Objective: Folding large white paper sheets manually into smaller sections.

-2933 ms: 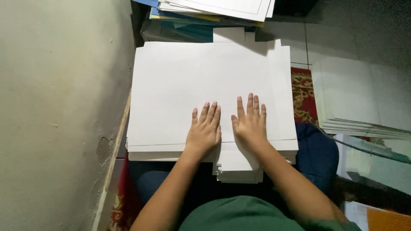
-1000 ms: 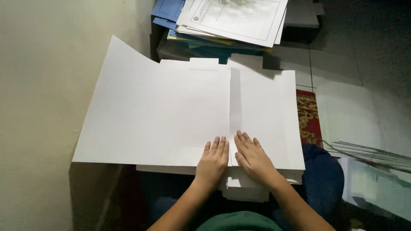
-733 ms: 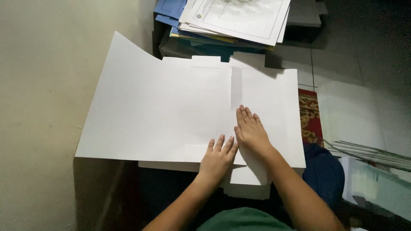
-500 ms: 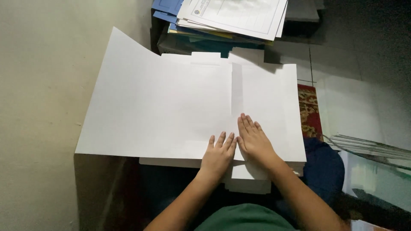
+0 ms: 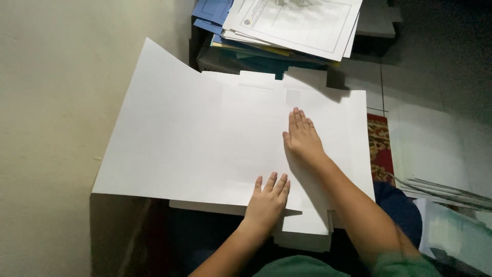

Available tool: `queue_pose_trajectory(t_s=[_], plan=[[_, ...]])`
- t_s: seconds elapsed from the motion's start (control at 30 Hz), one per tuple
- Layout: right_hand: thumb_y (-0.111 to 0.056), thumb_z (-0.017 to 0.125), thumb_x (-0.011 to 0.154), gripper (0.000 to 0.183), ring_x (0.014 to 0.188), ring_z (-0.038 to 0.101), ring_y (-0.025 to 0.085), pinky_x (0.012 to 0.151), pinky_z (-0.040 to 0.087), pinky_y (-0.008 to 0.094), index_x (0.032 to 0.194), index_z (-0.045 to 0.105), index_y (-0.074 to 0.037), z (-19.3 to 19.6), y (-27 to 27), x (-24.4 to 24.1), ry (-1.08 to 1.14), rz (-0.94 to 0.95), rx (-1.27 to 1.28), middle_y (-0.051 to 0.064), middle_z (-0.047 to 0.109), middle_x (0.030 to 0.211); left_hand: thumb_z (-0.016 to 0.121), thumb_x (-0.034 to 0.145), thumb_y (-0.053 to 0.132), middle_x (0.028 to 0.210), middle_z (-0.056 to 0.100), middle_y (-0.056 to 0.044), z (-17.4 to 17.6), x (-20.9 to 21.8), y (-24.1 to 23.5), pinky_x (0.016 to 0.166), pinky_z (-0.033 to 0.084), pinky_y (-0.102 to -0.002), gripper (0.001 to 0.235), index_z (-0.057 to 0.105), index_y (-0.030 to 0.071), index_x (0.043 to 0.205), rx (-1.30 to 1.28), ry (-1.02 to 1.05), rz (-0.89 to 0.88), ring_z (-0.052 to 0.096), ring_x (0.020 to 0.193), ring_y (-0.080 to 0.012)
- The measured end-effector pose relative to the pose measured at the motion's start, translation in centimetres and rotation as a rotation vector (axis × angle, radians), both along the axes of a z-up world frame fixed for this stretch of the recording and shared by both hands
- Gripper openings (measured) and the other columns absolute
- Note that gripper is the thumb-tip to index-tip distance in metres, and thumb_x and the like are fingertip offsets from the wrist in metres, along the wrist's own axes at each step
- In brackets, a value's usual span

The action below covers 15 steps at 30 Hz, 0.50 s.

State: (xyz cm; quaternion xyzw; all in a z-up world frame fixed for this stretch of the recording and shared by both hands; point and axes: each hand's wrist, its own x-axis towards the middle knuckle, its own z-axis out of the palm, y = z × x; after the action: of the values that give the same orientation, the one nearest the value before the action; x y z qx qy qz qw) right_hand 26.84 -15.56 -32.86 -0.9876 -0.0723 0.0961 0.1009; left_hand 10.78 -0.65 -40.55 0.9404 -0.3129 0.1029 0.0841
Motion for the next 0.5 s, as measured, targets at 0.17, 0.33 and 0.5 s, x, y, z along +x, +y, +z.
queue_pose_trajectory(t_s=[0.17,0.33,0.5], plan=[[-0.034,0.026,0.102,0.068,0.158,0.003,0.025,0.126,0.002,0.041,0.160,0.009,-0.001,-0.5,-0.2,-4.3,-0.049,0.007,0.032,0.015,0.004,0.171,0.047,0.095,0.015,0.165,0.028,-0.009,0.0,0.3,-0.3,0.114,0.020,-0.067,0.062,0.033,0.008,0.155,0.105,0.189,-0.018,0.025,0.150,-0.0353],[-0.035,0.029,0.103,0.069,0.157,0.007,0.028,0.126,0.007,0.044,0.160,0.012,0.000,-4.1,-1.9,-9.4,-0.177,0.128,-0.010,0.018,0.006,0.170,0.054,0.092,0.016,0.160,0.039,-0.008,-0.1,0.0,-0.2,0.112,0.030,-0.066,0.063,0.040,0.008,0.153,0.074,-0.018,0.013,0.039,0.145,-0.0341],[-0.035,0.026,0.103,0.069,0.157,0.007,0.027,0.126,0.004,0.042,0.160,0.012,0.001,-1.3,-1.1,-6.7,-0.120,0.092,-0.024,0.018,0.007,0.170,0.054,0.092,0.017,0.161,0.038,-0.008,-0.5,0.0,-0.5,0.113,0.028,-0.066,0.063,0.040,0.008,0.153,0.068,0.015,0.026,0.036,0.146,-0.0343]])
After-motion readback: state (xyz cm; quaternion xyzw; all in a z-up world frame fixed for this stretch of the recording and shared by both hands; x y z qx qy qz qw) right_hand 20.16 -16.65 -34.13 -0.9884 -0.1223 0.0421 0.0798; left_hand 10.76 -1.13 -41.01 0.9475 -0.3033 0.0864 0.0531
